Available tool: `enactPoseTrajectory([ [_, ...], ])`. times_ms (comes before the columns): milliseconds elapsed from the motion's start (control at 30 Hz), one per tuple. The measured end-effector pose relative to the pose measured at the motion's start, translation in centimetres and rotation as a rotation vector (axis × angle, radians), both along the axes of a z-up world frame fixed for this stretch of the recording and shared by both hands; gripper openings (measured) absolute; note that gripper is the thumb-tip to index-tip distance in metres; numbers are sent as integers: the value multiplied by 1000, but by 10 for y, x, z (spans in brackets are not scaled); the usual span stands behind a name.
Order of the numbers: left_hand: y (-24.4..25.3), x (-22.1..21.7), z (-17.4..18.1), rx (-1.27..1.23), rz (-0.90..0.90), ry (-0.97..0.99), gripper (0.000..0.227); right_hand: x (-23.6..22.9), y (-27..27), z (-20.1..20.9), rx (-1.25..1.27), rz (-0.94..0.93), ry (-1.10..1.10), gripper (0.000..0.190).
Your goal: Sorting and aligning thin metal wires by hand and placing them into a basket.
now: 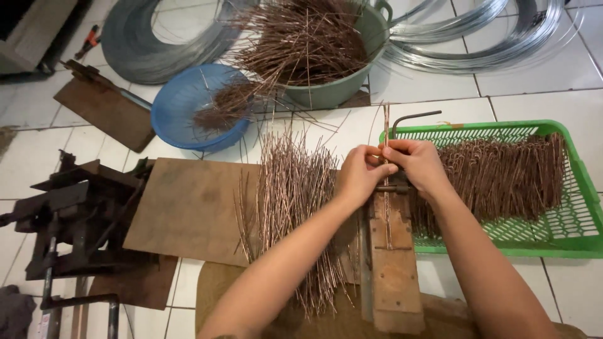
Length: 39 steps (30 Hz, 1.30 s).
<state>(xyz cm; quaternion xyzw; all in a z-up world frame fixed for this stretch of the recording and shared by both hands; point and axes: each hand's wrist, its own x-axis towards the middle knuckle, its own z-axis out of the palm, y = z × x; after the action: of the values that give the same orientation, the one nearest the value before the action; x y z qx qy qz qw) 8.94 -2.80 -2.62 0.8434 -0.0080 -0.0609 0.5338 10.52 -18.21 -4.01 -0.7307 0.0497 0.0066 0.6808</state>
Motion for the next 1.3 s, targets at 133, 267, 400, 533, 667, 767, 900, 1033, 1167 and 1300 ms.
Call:
enactPoseTrajectory([
  [133, 0, -51, 53, -49, 106, 61, 88, -2, 4, 9, -38, 16, -8, 31],
  [267, -1, -103, 66, -233, 144, 207, 92, 1, 4, 8, 84, 15, -5, 31],
  [400, 1, -126, 77, -289, 87, 327, 89, 1, 2, 3, 103, 33, -23, 30],
  [533, -8, -128, 47, -115, 6, 226, 85, 1, 3, 7, 112, 39, -43, 33],
  [667, -14, -124, 11, 104, -70, 308, 78, -3, 4, 19, 66, 68, 38, 28],
  [767, -18, -127, 22, 82, -42, 360, 75, -6, 5, 27, -1, 53, 65, 29],
  [900, -21, -127, 33, 56, 5, 390, 77, -1, 4, 27, -111, 72, 78, 25],
  [1033, -22, -130, 28, 9, 23, 364, 75, 32, -15, 4, -162, 143, 138, 54],
  [1167, -22, -129, 32, -10, 25, 370, 78, 109, -53, -77, -1067, 90, -207, 67],
  [1300, -18, -128, 59, 37, -17, 450, 76, 145, -66, -89, -1461, 265, -9, 75],
])
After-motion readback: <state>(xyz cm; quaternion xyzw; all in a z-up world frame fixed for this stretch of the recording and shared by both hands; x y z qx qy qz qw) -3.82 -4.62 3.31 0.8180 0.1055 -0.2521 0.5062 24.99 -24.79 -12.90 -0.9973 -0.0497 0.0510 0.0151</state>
